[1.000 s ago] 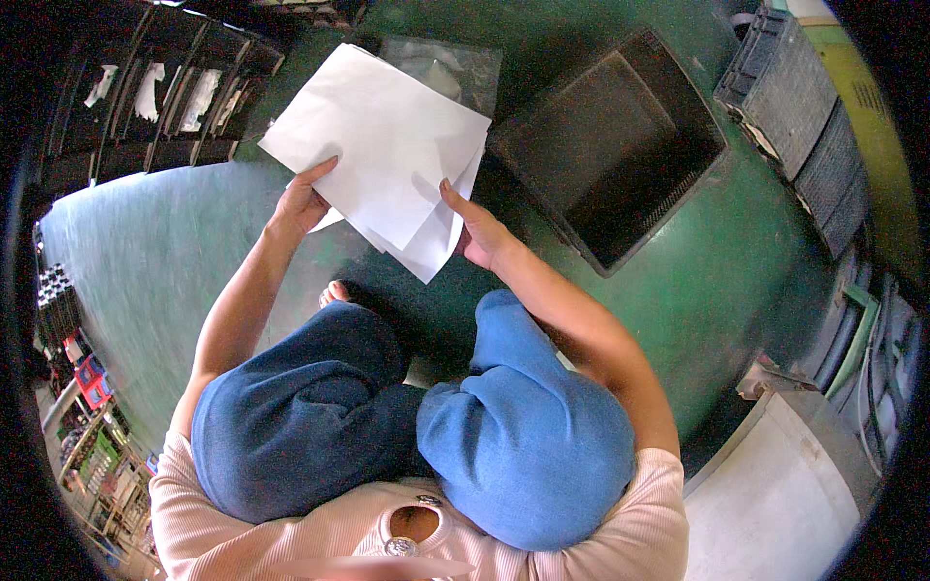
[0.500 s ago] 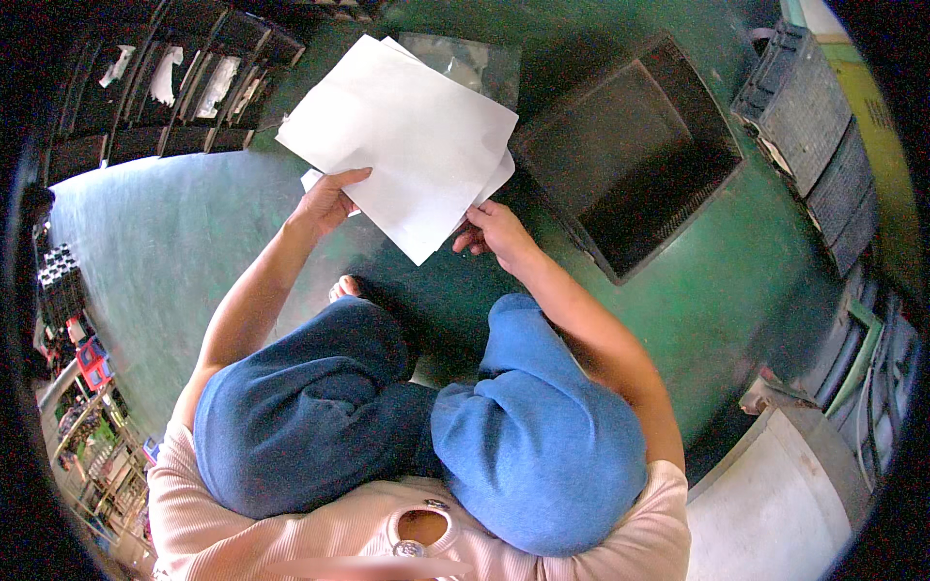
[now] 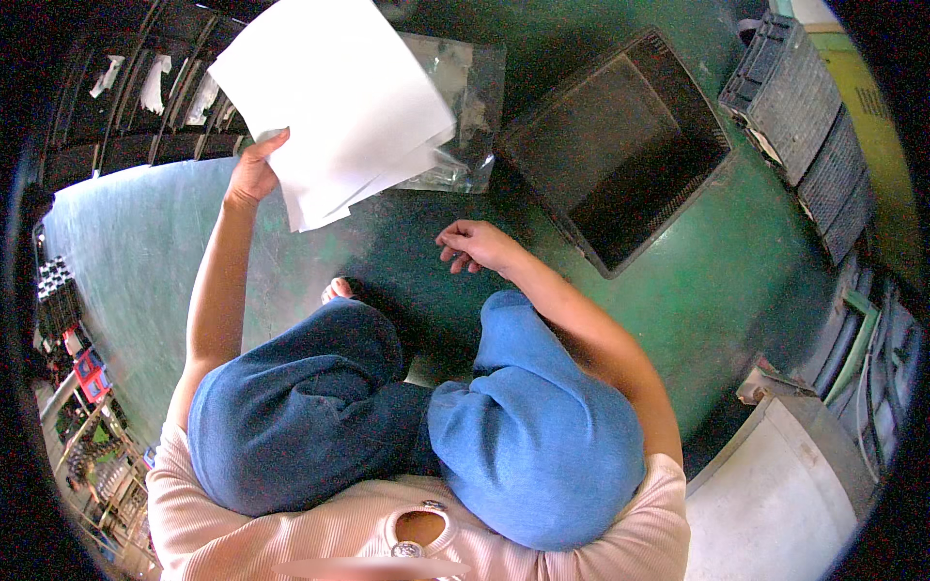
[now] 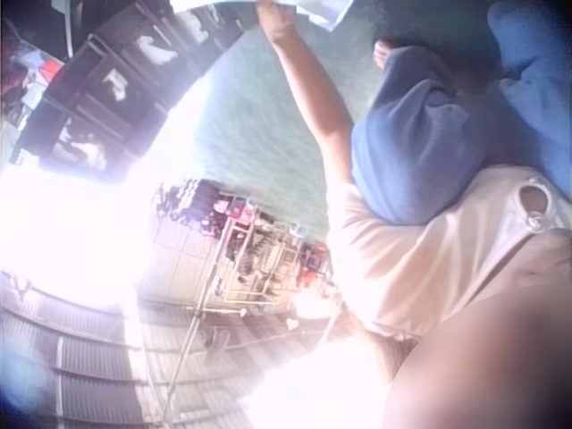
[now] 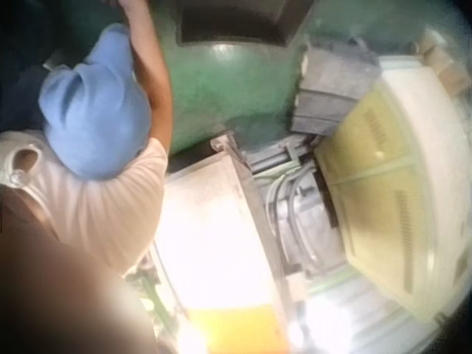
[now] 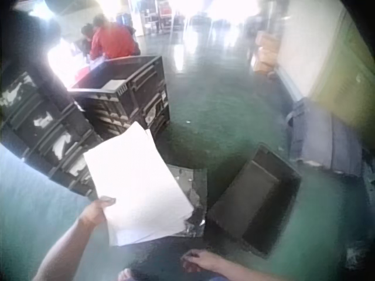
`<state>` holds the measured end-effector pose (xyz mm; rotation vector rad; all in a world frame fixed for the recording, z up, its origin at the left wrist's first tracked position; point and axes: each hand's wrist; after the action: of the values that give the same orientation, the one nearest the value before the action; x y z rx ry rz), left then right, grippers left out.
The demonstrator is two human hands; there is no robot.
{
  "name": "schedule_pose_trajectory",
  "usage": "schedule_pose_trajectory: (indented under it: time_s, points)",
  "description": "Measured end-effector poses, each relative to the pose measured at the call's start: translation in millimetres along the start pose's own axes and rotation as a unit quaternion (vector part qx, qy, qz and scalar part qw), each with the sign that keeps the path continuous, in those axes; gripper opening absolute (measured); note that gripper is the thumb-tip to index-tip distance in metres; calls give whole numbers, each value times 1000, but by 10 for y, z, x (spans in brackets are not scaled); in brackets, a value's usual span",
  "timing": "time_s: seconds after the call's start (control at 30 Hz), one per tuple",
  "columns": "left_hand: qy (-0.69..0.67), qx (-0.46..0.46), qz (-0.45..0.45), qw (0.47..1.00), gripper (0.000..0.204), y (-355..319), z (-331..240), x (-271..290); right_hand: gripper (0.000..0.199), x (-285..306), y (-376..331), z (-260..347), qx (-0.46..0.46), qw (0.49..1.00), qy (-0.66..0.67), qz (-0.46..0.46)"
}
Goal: The person sits on the floor and wipes the inside of black plastic crates with a cloth. They place white paper sheets into the crates, stack them, and handle a plastic bag and additional paper sheets.
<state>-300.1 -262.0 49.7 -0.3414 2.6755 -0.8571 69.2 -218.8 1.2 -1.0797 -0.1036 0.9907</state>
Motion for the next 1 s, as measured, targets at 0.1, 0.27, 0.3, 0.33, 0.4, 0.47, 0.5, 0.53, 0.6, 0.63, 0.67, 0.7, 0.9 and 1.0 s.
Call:
schedule_pose_trajectory:
  time_s: [0.1,0.27,0.3,0.33,0.4,0.47,0.5,0.53,0.6,0.63,0.67,0.7,0.9,1.0]
  points:
    - [97,23,5,995,44,116,30,42,25,42,-10,-124,20,1000,-15,12]
    - [363,36,10,931,54,492,166,-570,22,75,21,-245,39,999,-12,29]
    - [425,46,10,904,53,560,149,-677,21,76,25,-249,61,998,-8,31]
    - [496,67,6,866,52,615,122,-765,21,76,28,-246,57,998,-19,21]
    - [587,17,-32,809,49,652,87,-877,21,68,27,-217,92,995,-24,29]
    - [632,-105,-85,763,47,643,89,-954,21,48,13,-162,83,996,-39,21]
    - [659,-173,-92,726,48,628,99,-985,21,31,-2,-125,79,996,-49,12]
    - [635,-178,-85,747,49,616,112,-1026,21,9,-26,-85,100,994,-47,21]
    - [592,-137,-60,792,51,568,105,-1096,21,-40,-113,12,83,994,-71,-2]
    - [566,-88,-64,817,53,526,68,-1117,20,-59,-184,65,120,988,-98,11]
    - [536,-42,-70,840,55,468,-5,-1126,21,-66,-276,122,121,983,-138,1]
    - [510,-2,-73,857,57,398,-97,-1142,22,-53,-391,179,143,974,-174,-2]
    - [573,-161,-156,788,25,-803,-1086,-1155,60,431,-1022,309,328,718,-425,-444]
    - [684,-150,-143,699,13,-1542,-1437,-1563,69,607,-956,172,46,818,-404,-408]
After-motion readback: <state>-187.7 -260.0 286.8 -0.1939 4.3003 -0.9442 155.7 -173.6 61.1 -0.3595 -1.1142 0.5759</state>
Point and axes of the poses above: each hand's wrist, its own y-axis towards the middle knuckle, its own x-axis out of the back of the hand, z = x × y, and after that the axes turned 10 degrees about y, right-handed
